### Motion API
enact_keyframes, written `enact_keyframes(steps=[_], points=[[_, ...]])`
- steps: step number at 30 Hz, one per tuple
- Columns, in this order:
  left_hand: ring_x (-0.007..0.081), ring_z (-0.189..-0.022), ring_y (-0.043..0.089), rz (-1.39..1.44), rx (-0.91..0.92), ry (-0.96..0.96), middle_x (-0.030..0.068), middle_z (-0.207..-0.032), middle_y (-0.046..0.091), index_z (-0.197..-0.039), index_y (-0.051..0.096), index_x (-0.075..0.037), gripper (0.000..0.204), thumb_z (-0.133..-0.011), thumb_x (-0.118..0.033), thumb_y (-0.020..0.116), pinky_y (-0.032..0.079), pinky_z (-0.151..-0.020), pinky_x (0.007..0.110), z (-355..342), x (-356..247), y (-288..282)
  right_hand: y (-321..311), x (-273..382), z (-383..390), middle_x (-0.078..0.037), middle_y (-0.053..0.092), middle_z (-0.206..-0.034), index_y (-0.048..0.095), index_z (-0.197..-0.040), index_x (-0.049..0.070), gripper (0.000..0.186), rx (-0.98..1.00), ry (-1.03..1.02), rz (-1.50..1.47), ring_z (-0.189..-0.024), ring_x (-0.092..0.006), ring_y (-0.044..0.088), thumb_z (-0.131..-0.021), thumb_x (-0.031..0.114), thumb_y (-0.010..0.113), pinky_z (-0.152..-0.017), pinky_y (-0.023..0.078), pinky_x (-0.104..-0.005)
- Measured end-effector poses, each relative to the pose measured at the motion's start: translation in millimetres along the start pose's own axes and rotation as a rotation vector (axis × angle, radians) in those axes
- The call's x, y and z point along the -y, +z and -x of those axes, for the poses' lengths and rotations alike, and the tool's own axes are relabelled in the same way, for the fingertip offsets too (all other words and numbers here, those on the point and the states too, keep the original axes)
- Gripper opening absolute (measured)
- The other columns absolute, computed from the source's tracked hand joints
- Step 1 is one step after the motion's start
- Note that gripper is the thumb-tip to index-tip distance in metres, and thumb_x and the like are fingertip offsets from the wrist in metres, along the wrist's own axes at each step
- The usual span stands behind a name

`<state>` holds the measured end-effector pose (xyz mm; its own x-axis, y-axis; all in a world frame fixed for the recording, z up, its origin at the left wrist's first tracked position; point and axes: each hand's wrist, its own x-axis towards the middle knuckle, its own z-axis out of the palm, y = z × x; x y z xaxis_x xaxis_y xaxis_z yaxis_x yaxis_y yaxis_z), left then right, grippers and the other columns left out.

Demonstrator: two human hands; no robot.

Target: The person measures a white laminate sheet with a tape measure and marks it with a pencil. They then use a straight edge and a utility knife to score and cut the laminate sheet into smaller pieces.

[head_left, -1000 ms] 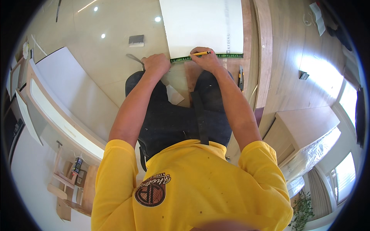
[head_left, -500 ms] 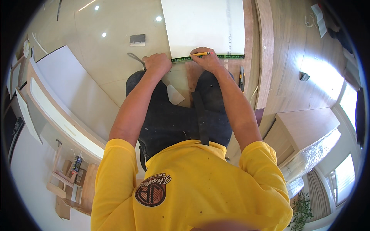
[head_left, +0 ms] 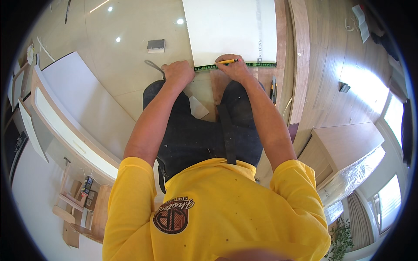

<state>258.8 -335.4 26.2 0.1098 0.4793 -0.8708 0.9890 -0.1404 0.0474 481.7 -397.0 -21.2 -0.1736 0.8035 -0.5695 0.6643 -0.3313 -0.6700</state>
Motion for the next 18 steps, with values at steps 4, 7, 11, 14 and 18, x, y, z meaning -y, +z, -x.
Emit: enact_keyframes(steps=[4,7,11,14,18], points=[[0.0349,-0.109,0.07,0.013,0.004,-0.005,0.0199,-0.114,0.074,-0.112,0.075,-0.004,0.041,-0.097,-0.038,0.058,0.04,-0.1,0.058,0.1,-0.4,-0.5,-1.0,0.8,0.4,-0.001,0.074,-0.103,0.073,-0.104,0.017,0.022,0.0,0.009,-0.011,-0.098,-0.0271,0.068,-0.097,0.033,0.061,-0.097,0.046,-0.0421],[0.0352,-0.109,0.069,0.023,-0.004,-0.012,0.0203,-0.114,0.074,-0.111,0.076,-0.004,0.041,-0.097,-0.038,0.058,0.039,-0.1,0.058,-0.2,-0.5,0.0,-1.0,1.5,0.6,0.0,0.074,-0.103,0.073,-0.103,0.017,0.021,-0.006,-0.012,0.043,-0.098,-0.0262,0.068,-0.097,0.033,0.06,-0.097,0.046,-0.0418],[0.0355,-0.109,0.069,0.023,0.0,0.0,0.0204,-0.114,0.074,-0.111,0.076,-0.003,0.041,-0.097,-0.037,0.059,0.039,-0.1,0.059,-0.6,-0.1,0.8,-0.3,-1.5,-0.3,0.001,0.073,-0.106,0.073,-0.104,0.018,0.021,-0.013,-0.055,0.004,-0.099,-0.0253,0.067,-0.097,0.033,0.06,-0.098,0.046,-0.0417],[0.0356,-0.109,0.069,0.028,-0.015,-0.001,0.0205,-0.114,0.074,-0.111,0.076,-0.003,0.041,-0.097,-0.037,0.059,0.039,-0.1,0.059,0.2,0.0,0.8,1.6,-6.6,-2.3,0.001,0.073,-0.108,0.073,-0.105,0.018,0.022,0.029,-0.002,0.007,-0.102,-0.0255,0.066,-0.097,0.034,0.06,-0.098,0.045,-0.0418],[0.0356,-0.109,0.069,0.015,-0.014,0.01,0.0205,-0.114,0.074,-0.112,0.075,-0.003,0.041,-0.097,-0.037,0.059,0.04,-0.099,0.059,1.4,-0.4,0.3,6.6,-12.3,-4.7,-0.001,0.072,-0.111,0.073,-0.108,0.018,0.024,0.031,-0.032,0.11,-0.1,-0.0281,0.067,-0.097,0.036,0.06,-0.099,0.046,-0.0423]])
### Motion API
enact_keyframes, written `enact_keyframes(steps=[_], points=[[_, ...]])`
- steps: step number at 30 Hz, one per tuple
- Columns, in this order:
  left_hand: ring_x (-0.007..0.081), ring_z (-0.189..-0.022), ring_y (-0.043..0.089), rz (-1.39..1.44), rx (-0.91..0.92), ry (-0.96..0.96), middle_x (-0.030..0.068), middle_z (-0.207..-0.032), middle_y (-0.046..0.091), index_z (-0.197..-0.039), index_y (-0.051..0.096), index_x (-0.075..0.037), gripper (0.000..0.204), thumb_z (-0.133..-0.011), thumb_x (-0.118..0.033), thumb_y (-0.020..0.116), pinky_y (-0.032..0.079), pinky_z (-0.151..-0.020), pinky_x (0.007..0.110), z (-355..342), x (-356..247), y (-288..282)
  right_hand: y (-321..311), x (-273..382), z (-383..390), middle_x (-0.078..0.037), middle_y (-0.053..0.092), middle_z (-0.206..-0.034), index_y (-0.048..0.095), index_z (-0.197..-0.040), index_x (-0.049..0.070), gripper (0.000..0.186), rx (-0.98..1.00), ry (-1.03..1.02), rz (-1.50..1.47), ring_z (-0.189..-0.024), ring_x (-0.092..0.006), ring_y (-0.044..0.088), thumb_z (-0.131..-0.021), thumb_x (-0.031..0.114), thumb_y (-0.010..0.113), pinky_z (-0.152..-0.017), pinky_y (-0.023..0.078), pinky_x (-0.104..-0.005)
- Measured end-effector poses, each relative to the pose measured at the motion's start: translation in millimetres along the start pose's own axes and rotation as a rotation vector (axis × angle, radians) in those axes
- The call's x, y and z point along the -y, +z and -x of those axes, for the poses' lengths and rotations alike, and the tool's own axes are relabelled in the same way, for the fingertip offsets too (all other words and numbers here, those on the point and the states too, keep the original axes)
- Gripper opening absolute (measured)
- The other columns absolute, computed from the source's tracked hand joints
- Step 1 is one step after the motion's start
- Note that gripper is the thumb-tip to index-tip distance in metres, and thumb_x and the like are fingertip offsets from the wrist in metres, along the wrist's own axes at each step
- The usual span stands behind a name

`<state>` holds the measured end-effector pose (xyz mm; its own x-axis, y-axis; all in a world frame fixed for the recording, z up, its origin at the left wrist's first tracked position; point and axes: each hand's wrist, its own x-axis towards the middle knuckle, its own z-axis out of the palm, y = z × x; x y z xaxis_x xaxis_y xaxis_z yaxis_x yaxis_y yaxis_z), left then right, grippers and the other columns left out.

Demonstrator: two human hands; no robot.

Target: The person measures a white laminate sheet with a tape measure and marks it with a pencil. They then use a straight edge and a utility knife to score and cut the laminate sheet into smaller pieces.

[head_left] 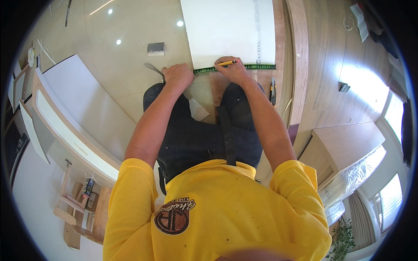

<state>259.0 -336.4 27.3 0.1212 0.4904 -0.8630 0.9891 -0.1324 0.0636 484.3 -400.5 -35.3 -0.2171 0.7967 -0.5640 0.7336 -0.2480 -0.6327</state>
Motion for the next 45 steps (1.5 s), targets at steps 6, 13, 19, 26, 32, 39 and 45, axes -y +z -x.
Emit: enact_keyframes(steps=[6,13,19,26,32,39,45], points=[[0.0365,-0.107,0.07,-0.008,-0.016,0.02,0.0206,-0.111,0.074,-0.111,0.076,-0.004,0.043,-0.098,-0.041,0.057,0.041,-0.1,0.06,-4.5,5.0,9.0,-5.3,5.5,4.8,-0.008,0.072,-0.113,0.072,-0.114,0.01,0.023,-0.365,-0.218,-0.199,-0.101,-0.0254,0.069,-0.095,0.021,0.067,-0.09,0.054,-0.0376],[0.0395,-0.1,0.071,0.008,0.034,0.141,0.0199,-0.107,0.074,-0.105,0.078,-0.011,0.045,-0.098,-0.048,0.053,0.055,-0.09,0.052,3.4,17.8,11.5,-81.1,9.4,-28.4,-0.016,0.073,-0.105,0.073,-0.115,0.001,0.02,-0.903,-0.002,-0.559,-0.096,-0.0243,0.072,-0.099,0.009,0.065,-0.084,0.057,-0.0334],[0.0397,-0.094,0.071,0.393,0.043,0.258,0.0182,-0.099,0.075,-0.11,0.078,-0.012,0.041,-0.094,-0.044,0.06,0.055,-0.087,0.046,25.0,67.4,-49.9,-171.5,-23.4,-127.2,-0.02,0.061,-0.137,0.053,-0.142,0.004,0.06,-0.982,-0.149,0.006,-0.133,-0.04,0.052,-0.091,0.028,0.075,-0.113,0.038,-0.0542],[0.0303,-0.077,0.069,0.45,-0.045,0.035,0.0159,-0.085,0.074,-0.106,0.079,-0.01,0.036,-0.095,-0.04,0.061,0.054,-0.078,0.04,20.5,142.7,-138.2,-181.1,-47.2,-163.7,-0.022,0.052,-0.149,0.044,-0.15,0.005,0.072,-0.8,-0.145,0.332,-0.144,-0.0434,0.041,-0.091,0.033,0.074,-0.12,0.025,-0.0625],[0.0252,-0.069,0.065,0.586,-0.238,-0.007,0.0159,-0.076,0.069,-0.106,0.077,-0.007,0.039,-0.095,-0.041,0.063,0.051,-0.071,0.036,-34.1,159.3,-219.7,-172.2,-46.3,-170.3,-0.023,0.05,-0.15,0.043,-0.15,0.001,0.074,-0.798,-0.08,0.336,-0.147,-0.0422,0.037,-0.09,0.033,0.07,-0.124,0.018,-0.0596],[0.0359,-0.08,0.07,0.411,-0.347,0.053,0.0193,-0.081,0.072,-0.106,0.078,-0.008,0.045,-0.096,-0.047,0.058,0.053,-0.078,0.043,-172.3,115.4,-353.1,-178.9,-45.5,-171.3,-0.02,0.048,-0.152,0.041,-0.15,0.002,0.077,-0.724,0.005,0.342,-0.147,-0.0407,0.036,-0.089,0.038,0.069,-0.124,0.018,-0.0603],[0.0374,-0.08,0.07,0.165,-0.352,0.086,0.0176,-0.078,0.072,-0.098,0.078,-0.007,0.046,-0.097,-0.047,0.055,0.053,-0.078,0.044,-248.4,86.8,-439.6,-181.1,-46.7,-172.6,-0.018,0.051,-0.15,0.047,-0.147,0.004,0.073,-0.702,0.026,0.318,-0.145,-0.0413,0.039,-0.088,0.042,0.068,-0.122,0.019,-0.0627]])
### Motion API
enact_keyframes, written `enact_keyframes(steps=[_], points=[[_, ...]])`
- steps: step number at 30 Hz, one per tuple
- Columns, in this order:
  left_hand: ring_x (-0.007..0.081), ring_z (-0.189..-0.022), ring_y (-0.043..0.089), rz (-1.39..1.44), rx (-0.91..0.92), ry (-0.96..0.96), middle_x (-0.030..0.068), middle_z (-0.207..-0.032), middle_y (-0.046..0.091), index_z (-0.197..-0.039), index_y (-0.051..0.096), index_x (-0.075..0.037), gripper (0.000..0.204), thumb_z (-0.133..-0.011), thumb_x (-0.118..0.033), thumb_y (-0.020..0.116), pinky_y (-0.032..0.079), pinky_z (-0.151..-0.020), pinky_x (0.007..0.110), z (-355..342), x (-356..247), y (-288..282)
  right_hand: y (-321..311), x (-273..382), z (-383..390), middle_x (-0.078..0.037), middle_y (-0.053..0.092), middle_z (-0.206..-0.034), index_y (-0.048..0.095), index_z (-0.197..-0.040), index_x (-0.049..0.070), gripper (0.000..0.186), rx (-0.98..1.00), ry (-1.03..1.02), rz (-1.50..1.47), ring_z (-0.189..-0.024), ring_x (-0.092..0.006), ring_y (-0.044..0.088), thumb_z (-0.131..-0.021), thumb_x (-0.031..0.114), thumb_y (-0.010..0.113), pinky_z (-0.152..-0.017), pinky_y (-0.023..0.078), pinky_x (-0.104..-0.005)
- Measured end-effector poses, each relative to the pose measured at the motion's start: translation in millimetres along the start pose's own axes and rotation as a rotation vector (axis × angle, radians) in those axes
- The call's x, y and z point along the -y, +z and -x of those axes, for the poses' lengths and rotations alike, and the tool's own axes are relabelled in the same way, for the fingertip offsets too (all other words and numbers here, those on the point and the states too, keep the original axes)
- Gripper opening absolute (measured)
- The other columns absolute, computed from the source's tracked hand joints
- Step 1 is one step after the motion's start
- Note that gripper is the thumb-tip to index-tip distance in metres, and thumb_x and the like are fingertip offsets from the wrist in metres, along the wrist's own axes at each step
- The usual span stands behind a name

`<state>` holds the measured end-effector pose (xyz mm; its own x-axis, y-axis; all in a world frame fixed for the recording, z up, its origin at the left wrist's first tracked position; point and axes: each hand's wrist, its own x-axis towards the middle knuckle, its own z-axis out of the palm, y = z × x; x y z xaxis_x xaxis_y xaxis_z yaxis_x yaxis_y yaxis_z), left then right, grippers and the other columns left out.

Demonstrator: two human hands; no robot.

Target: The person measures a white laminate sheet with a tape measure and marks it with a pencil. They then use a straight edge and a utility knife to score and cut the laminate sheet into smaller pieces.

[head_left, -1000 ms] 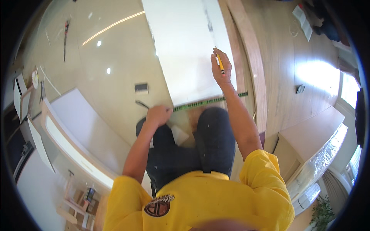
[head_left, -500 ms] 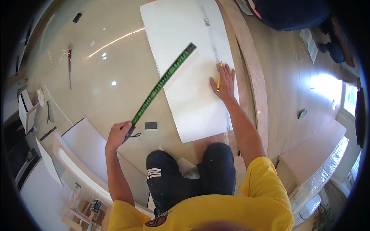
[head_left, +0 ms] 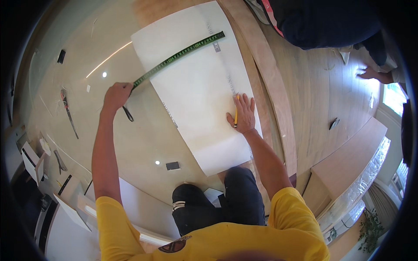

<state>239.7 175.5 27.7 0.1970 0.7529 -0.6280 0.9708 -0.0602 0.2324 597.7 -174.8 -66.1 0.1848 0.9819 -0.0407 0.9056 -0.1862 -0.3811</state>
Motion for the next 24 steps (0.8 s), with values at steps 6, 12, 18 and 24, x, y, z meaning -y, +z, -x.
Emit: enact_keyframes(steps=[6,12,18,24], points=[[0.0405,-0.09,0.07,-0.176,0.012,-0.009,0.0189,-0.095,0.074,-0.096,0.077,-0.009,0.048,-0.097,-0.05,0.053,0.055,-0.085,0.047,-55.5,-31.3,-28.4,0.9,-4.8,1.4,-0.02,0.051,-0.149,0.05,-0.144,0.001,0.072,0.06,0.021,-0.017,-0.144,-0.0432,0.04,-0.088,0.043,0.068,-0.122,0.019,-0.0634],[0.0449,-0.108,0.067,-0.189,0.009,-0.185,0.0218,-0.114,0.072,-0.108,0.075,-0.007,0.059,-0.098,-0.058,0.048,0.054,-0.097,0.05,-85.7,-45.9,-22.6,1.8,-4.1,9.3,-0.025,0.052,-0.147,0.051,-0.141,-0.003,0.072,0.127,0.024,0.009,-0.142,-0.047,0.041,-0.088,0.041,0.072,-0.12,0.016,-0.0677],[0.0447,-0.112,0.066,-0.262,0.05,-0.163,0.0227,-0.115,0.072,-0.11,0.075,-0.007,0.064,-0.1,-0.06,0.041,0.053,-0.098,0.051,-96.1,-55.0,-21.9,-29.3,21.4,-109.8,-0.022,0.061,-0.135,0.054,-0.137,-0.003,0.059,-0.136,-0.096,-0.262,-0.129,-0.0407,0.055,-0.087,0.018,0.075,-0.118,0.029,-0.0624],[0.0426,-0.109,0.068,-0.219,0.015,-0.236,0.0213,-0.111,0.074,-0.111,0.075,-0.004,0.065,-0.098,-0.061,0.049,0.054,-0.095,0.049,-93.8,-59.1,-32.0,9.3,42.7,-346.6,-0.021,0.068,-0.119,0.061,-0.129,0.002,0.037,-0.433,-0.244,-0.496,-0.105,-0.0373,0.068,-0.094,0.01,0.071,-0.089,0.056,-0.0418]])
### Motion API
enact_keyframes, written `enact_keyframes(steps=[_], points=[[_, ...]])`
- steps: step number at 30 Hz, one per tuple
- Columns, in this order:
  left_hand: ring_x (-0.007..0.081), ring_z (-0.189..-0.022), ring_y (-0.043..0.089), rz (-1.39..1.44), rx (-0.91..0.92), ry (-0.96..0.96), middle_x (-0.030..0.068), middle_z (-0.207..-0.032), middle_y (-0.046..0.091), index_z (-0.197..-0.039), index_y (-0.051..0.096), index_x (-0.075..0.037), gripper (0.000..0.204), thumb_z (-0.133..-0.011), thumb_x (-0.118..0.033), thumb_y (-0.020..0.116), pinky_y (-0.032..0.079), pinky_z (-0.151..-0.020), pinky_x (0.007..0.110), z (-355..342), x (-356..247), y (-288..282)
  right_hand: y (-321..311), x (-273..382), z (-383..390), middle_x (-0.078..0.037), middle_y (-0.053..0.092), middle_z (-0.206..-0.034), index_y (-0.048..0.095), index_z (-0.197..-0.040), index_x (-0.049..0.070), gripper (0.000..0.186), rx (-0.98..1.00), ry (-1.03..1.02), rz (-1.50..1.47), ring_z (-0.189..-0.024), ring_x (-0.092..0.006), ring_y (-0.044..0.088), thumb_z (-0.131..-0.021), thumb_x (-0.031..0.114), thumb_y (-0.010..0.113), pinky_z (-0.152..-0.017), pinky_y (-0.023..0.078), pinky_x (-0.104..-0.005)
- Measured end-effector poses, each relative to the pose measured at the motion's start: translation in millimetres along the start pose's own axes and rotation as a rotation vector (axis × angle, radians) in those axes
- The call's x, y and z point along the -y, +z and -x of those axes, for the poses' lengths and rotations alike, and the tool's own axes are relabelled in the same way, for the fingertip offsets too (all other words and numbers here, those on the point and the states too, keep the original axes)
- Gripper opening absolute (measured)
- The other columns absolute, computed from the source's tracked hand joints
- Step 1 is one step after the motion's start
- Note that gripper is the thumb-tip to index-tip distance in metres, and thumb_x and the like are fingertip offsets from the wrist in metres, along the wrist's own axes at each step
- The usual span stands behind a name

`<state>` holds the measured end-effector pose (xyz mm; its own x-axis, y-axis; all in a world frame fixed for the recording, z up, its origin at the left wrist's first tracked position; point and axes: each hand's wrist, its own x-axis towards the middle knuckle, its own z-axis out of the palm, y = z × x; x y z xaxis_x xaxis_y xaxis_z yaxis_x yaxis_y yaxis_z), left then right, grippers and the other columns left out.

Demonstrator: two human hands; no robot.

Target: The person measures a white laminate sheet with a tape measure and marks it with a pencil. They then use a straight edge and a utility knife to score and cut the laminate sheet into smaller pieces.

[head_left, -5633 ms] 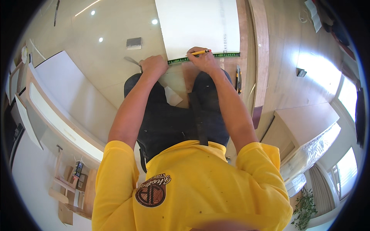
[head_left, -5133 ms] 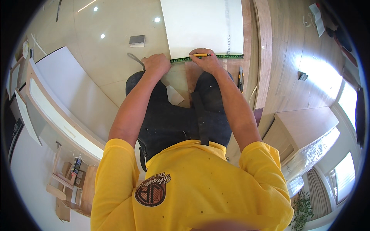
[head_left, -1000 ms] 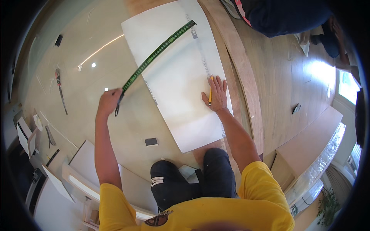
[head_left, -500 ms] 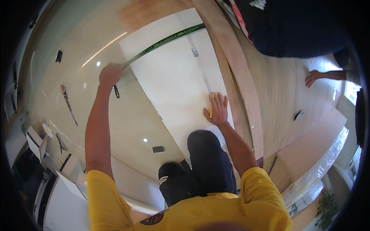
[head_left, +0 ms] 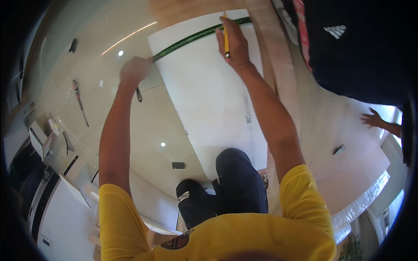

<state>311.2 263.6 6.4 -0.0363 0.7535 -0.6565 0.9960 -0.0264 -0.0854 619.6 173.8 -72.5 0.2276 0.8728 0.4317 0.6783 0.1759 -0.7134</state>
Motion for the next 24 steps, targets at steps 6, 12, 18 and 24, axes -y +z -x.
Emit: enact_keyframes(steps=[6,12,18,24], points=[[0.0375,-0.103,0.071,0.003,-0.038,0.018,0.0195,-0.106,0.075,-0.106,0.075,-0.003,0.057,-0.097,-0.056,0.057,0.056,-0.09,0.045,-4.1,-5.8,-23.5,28.4,6.4,-9.7,-0.015,0.07,-0.107,0.069,-0.114,0.004,0.026,-0.105,0.091,0.055,-0.097,-0.0313,0.07,-0.089,0.011,0.074,-0.085,0.057,-0.0382],[0.0307,-0.095,0.073,0.024,-0.037,-0.021,0.0125,-0.097,0.076,-0.103,0.074,-0.006,0.053,-0.097,-0.055,0.056,0.057,-0.082,0.042,-10.9,-11.0,-25.7,34.5,1.4,-25.5,-0.013,0.062,-0.106,0.067,-0.12,0.007,0.031,0.122,0.053,0.156,-0.092,-0.0326,0.065,-0.091,0.012,0.074,-0.08,0.056,-0.0426],[0.0283,-0.097,0.072,-0.011,-0.097,-0.007,0.009,-0.102,0.076,-0.108,0.073,-0.008,0.051,-0.099,-0.053,0.051,0.055,-0.082,0.046,-16.4,-8.5,-19.8,37.5,8.8,-37.7,-0.014,0.064,-0.096,0.07,-0.116,0.006,0.028,0.245,-0.089,0.324,-0.09,-0.0327,0.065,-0.088,0.008,0.074,-0.078,0.054,-0.0435],[0.0303,-0.107,0.07,-0.081,-0.116,-0.021,0.0086,-0.112,0.075,-0.116,0.073,-0.01,0.052,-0.099,-0.053,0.049,0.052,-0.09,0.051,-25.9,-6.7,-22.9,32.8,12.7,-47.0,-0.015,0.066,-0.089,0.071,-0.112,0.004,0.027,0.307,-0.087,0.285,-0.084,-0.0336,0.065,-0.086,0.008,0.076,-0.077,0.052,-0.0435]])
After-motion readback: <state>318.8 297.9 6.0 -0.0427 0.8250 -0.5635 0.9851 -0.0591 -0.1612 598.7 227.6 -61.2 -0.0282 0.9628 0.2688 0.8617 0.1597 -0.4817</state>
